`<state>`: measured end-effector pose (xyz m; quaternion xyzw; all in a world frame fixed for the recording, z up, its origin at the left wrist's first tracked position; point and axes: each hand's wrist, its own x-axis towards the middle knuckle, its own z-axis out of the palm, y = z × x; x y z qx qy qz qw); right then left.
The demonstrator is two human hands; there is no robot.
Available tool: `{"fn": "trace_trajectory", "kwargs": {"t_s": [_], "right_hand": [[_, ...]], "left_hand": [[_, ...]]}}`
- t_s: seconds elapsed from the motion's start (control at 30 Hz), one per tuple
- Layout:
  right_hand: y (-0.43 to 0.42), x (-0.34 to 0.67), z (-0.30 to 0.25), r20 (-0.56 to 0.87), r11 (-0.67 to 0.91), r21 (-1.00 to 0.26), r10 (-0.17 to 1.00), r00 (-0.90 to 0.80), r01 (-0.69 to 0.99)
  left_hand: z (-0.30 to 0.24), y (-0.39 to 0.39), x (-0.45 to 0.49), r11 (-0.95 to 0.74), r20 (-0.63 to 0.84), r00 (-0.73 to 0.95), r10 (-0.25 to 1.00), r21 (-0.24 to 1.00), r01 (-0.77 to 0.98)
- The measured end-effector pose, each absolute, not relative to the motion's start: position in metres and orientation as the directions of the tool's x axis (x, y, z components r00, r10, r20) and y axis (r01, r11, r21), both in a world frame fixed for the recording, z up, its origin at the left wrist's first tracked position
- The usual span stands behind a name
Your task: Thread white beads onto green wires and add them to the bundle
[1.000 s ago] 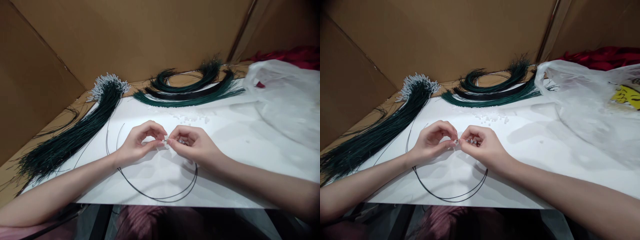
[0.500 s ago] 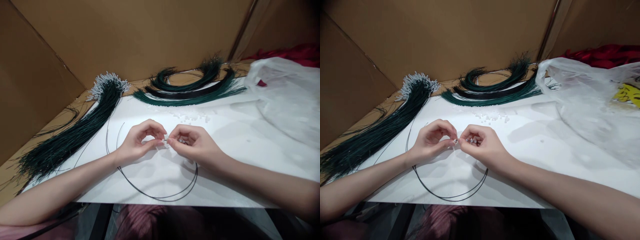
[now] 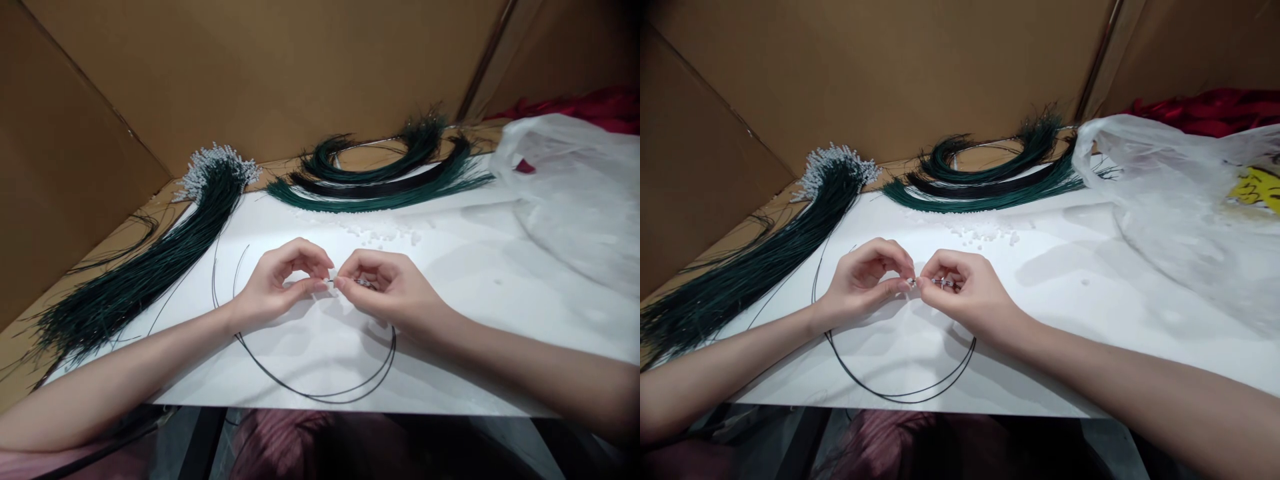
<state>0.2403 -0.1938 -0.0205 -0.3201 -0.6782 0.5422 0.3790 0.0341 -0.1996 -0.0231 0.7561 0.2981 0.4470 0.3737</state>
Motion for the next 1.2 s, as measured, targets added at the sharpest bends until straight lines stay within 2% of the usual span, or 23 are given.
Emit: {"fn": "trace_trajectory", "kwargs": {"t_s": [1.2], "right_hand": [[-0.1948, 0.2384, -0.0217, 0.178, 0.266, -0.958, 0.849, -0.497, 0.110]], "left_hand": [[-0.0224, -0.2009, 0.0357, -0.558, 0.451, 0.404, 0.796, 0.806, 0.199]]}}
